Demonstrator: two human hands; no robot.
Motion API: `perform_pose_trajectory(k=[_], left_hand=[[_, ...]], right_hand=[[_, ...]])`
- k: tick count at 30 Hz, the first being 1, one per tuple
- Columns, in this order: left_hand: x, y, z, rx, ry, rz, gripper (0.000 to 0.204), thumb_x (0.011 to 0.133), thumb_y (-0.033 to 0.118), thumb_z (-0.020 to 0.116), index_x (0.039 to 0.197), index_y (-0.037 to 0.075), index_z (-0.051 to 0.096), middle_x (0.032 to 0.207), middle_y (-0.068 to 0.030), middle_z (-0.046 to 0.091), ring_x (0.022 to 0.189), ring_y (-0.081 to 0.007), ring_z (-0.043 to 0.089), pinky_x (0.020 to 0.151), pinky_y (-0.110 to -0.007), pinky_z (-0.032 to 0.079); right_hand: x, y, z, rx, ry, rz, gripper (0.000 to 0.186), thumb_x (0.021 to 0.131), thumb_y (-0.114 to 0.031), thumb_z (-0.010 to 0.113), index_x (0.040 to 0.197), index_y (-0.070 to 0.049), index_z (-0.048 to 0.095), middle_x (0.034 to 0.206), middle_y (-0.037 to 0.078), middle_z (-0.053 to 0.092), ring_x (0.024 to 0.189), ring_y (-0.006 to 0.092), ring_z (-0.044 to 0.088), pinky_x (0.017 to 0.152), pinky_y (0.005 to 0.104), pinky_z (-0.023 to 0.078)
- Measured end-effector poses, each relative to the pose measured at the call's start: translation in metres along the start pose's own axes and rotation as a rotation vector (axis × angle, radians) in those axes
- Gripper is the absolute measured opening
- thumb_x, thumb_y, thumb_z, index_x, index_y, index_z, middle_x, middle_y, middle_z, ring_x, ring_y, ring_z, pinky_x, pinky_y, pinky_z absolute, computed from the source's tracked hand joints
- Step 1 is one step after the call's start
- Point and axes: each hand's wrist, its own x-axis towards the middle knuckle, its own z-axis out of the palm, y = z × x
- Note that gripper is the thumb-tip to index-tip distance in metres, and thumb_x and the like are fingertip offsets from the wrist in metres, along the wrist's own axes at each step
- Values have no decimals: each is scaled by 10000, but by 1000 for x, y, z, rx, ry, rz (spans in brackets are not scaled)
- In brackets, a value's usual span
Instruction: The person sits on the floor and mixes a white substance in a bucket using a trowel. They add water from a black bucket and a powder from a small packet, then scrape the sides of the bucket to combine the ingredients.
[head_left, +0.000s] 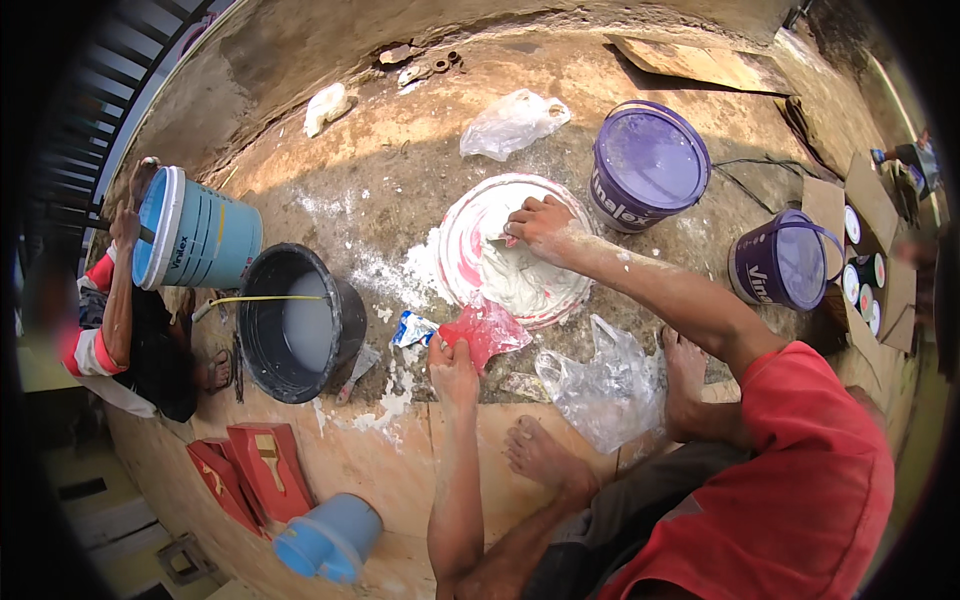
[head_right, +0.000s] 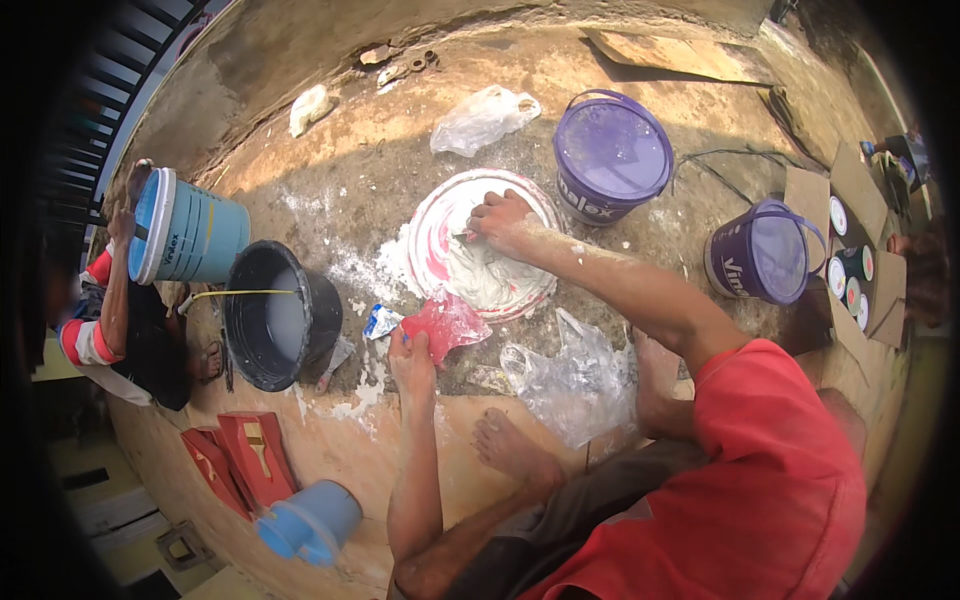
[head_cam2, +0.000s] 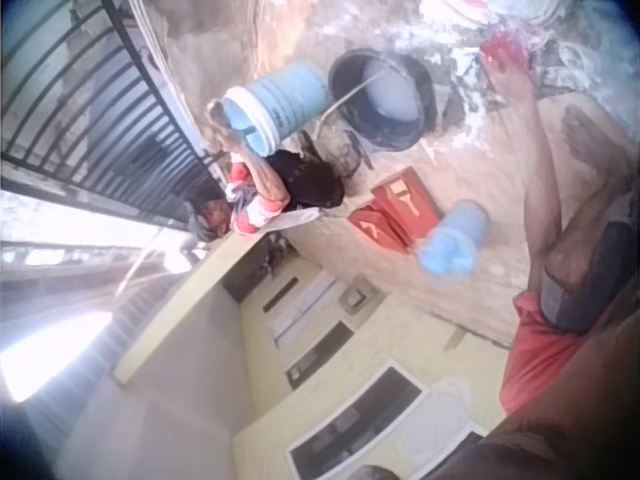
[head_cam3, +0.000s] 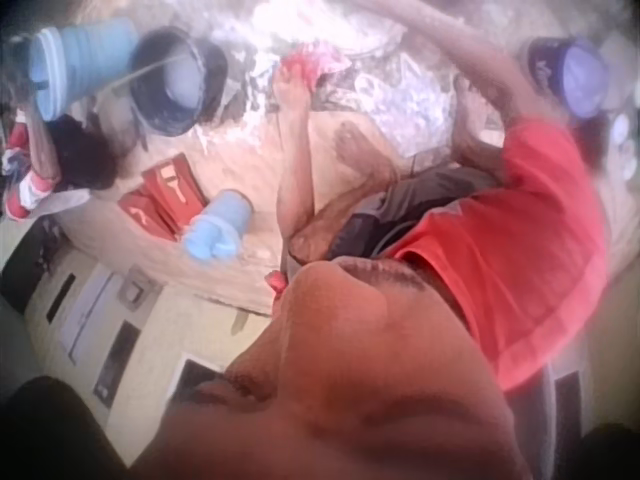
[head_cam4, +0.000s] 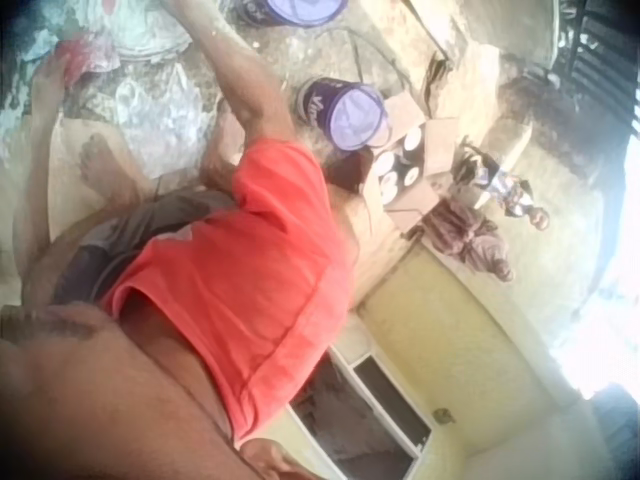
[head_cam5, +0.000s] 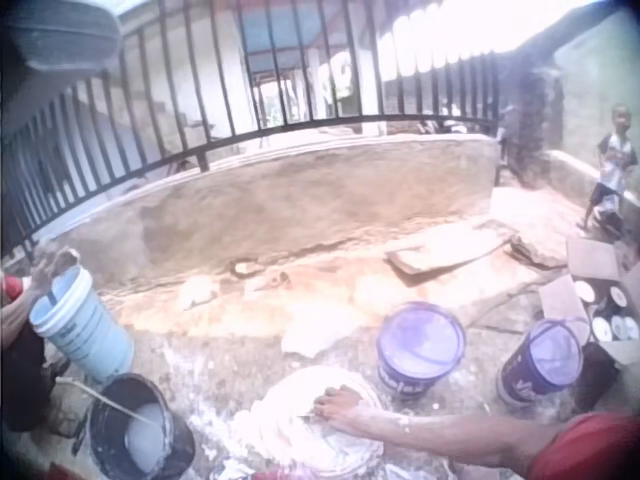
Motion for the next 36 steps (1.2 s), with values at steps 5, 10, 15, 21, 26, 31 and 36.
perform_pose_trajectory(k=[5, 10, 15, 21, 26, 31, 36], left_hand=[[-3, 6, -7, 47, 44, -30, 466, 1016, 92, 554, 1424, -87, 417, 918, -110, 699, 588, -127, 594, 442, -297, 470], [-2, -9, -8, 4, 62, -72, 495, 1020, 101, 561, 1453, -80, 401, 934, -116, 702, 591, -127, 599, 442, -294, 467], [-3, -14, -5, 24, 21, -92, 501, 1015, 94, 560, 1465, -69, 411, 881, -111, 699, 595, -119, 602, 442, -295, 453], [15, -29, -12, 190, 117, 16, 481, 977, 147, 565, 1390, -76, 463, 803, -123, 677, 543, -177, 584, 476, -366, 467], [4, -11, -23, 222, 117, -49, 487, 957, 196, 578, 1368, -51, 490, 834, -158, 690, 620, -206, 638, 560, -379, 519], [6, -24, -27, 210, 122, -43, 509, 956, 211, 575, 1386, -47, 485, 847, -172, 705, 597, -217, 664, 536, -378, 531], [26, -3, -1, 152, 46, -43, 514, 971, 179, 571, 1406, -68, 452, 848, -150, 710, 576, -171, 632, 494, -349, 509]], right_hand=[[-26, -31, 8, 109, -258, 18, 196, 879, -275, 649, 1001, -166, 756, 1028, -17, 723, 1116, 191, 622, 908, 421, 491], [8, -10, -11, 50, -133, 64, 217, 888, -289, 656, 1044, -167, 746, 1077, -41, 723, 1108, 193, 624, 902, 410, 486], [5, -20, 16, -36, -226, 26, 236, 936, -305, 638, 1104, -179, 744, 1104, -66, 725, 1112, 193, 621, 906, 411, 483], [-11, 3, -25, 171, -195, 77, 233, 872, -268, 690, 1066, -183, 785, 1010, 12, 773, 1052, 257, 676, 875, 445, 547], [-38, 13, -56, 20, -198, -136, 243, 818, -135, 653, 1039, -166, 749, 1074, -14, 731, 1089, 202, 644, 947, 416, 468], [-63, 12, -73, -69, -380, -311, 197, 831, -198, 657, 1007, -159, 736, 1041, -19, 716, 1080, 187, 640, 934, 417, 468], [-102, -16, -35, 12, -298, -312, 244, 860, -232, 640, 1074, -144, 716, 1101, 1, 710, 1085, 199, 637, 888, 410, 493]])
